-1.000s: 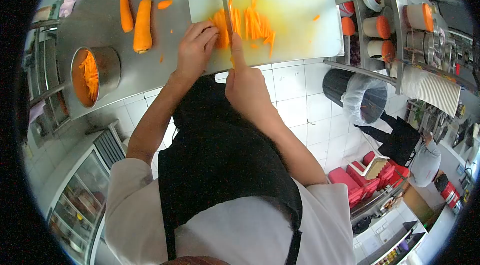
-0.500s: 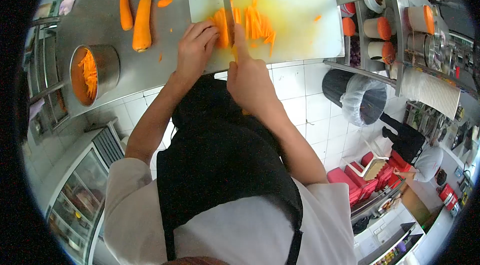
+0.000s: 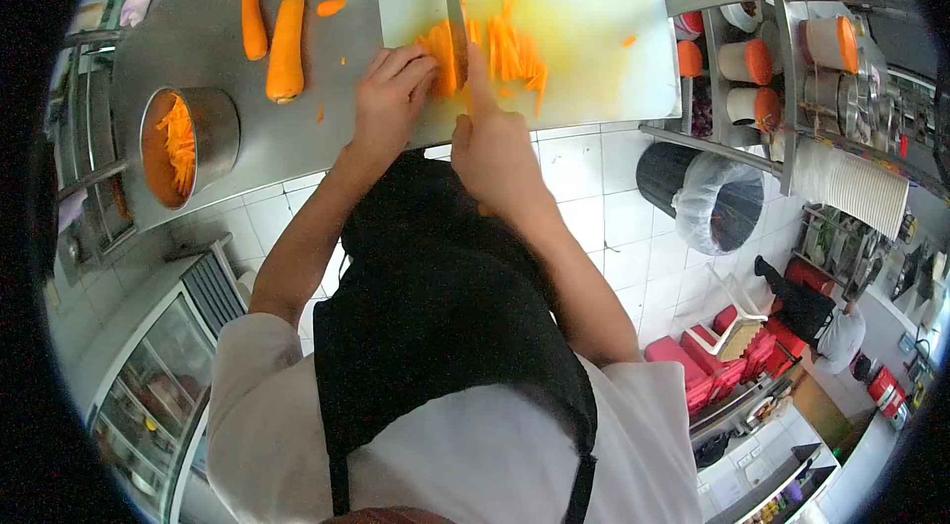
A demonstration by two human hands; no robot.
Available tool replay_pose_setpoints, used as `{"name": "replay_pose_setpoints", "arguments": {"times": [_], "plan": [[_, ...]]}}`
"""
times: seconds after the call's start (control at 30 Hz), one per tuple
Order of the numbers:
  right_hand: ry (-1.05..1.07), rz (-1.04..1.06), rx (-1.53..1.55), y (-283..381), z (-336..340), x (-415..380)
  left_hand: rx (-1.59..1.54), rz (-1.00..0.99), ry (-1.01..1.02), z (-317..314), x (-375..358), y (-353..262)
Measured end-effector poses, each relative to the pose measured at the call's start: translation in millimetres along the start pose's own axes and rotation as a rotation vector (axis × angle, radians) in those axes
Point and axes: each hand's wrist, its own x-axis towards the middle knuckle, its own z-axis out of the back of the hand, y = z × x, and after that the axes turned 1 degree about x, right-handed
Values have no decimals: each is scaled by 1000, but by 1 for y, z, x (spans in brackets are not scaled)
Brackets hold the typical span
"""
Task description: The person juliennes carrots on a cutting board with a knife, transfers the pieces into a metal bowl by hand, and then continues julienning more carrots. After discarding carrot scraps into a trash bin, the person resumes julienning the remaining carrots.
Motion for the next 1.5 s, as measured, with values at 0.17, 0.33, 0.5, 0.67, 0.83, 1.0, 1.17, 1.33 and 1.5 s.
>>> {"name": "replay_pose_setpoints", "arguments": {"times": [0.17, 0.33, 0.5, 0.67, 0.83, 1.0, 1.17, 1.33, 1.5], "plan": [[47, -10, -57, 19, 18, -9, -29, 15, 11, 1, 0, -1], [38, -45, -10, 18, 6, -23, -38, -26, -63, -7, -1, 3], [55, -71, -22, 11, -4, -28, -36, -3, -62, -4, 0, -1], [-5, -84, -44, -8, -28, -23, -15, 21, 5, 1, 2, 0], [-64, -4, 2, -18, -33, -14, 0, 44, 48, 0, -3, -2], [62, -83, -20, 12, 11, -10, -24, -23, -45, -3, 1, 1], [42, -37, 10, 14, 8, -16, -36, 46, 6, -3, -2, 2], [-19, -19, 1, 2, -10, -20, -44, 45, -15, -3, -1, 2], [-23, -32, -28, -3, -20, -18, -32, 25, -34, -2, -1, 1]]}}
